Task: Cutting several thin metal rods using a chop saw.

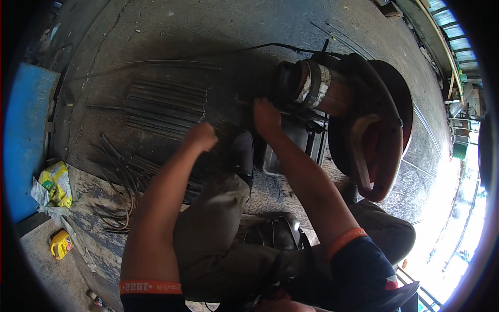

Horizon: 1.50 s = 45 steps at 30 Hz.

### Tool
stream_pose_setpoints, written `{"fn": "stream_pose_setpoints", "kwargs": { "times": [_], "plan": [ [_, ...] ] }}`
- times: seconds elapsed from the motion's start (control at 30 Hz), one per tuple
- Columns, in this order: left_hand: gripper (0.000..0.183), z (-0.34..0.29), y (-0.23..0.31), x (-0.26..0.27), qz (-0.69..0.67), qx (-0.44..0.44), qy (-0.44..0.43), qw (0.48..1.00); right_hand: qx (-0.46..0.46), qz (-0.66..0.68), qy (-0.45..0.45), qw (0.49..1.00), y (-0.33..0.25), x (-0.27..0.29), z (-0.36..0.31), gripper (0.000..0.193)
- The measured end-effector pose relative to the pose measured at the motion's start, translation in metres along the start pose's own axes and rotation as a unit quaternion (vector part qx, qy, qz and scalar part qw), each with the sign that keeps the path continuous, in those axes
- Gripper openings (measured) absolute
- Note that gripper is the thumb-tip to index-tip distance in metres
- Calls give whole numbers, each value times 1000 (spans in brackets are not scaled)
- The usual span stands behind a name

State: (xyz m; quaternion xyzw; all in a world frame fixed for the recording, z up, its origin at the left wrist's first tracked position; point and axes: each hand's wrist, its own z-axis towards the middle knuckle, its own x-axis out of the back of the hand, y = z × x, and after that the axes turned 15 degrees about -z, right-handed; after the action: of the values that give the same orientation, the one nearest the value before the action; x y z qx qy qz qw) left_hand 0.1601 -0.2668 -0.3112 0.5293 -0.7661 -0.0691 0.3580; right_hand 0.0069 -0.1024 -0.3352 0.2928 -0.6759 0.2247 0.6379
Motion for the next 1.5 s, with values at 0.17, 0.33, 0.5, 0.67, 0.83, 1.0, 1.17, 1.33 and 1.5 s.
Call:
{"fn": "stream_pose_setpoints", "kwargs": {
  "times": [0.17, 0.33, 0.5, 0.67, 0.83, 1.0, 1.17, 1.33, 1.5],
  "plan": [
    [26, 3, 16, -86, -381, 27, -44, 923, 71, 6, -1, 997, 6, -4, -16, 16],
    [17, 88, -104, -137, -348, -244, 120, 897, 150, 85, 125, 977, -79, 35, -13, 19],
    [21, 8, 30, -84, -643, -4, 99, 760, 147, 37, 113, 982, -58, 34, -8, 19],
    [28, 24, 10, -67, -714, -103, 22, 692, 109, 95, 169, 975, -68, 47, -8, 27],
    [25, 37, 13, -68, -735, -149, -6, 662, 83, 185, 177, 963, -58, 55, -12, 26],
    [22, 19, 36, -61, -755, -178, 0, 631, -3, 364, 188, 912, -53, 83, -35, 13],
    [32, -8, 33, -38, -715, -139, 116, 675, -187, 794, -228, 532, -38, 80, -174, 32],
    [20, -101, 42, 5, -630, -182, 153, 739, -146, 792, -254, 535, -37, 80, -242, 29],
    [19, -206, 80, 13, -579, -239, 149, 766, -84, 875, -282, 385, -39, 135, -246, 32]
  ]
}}
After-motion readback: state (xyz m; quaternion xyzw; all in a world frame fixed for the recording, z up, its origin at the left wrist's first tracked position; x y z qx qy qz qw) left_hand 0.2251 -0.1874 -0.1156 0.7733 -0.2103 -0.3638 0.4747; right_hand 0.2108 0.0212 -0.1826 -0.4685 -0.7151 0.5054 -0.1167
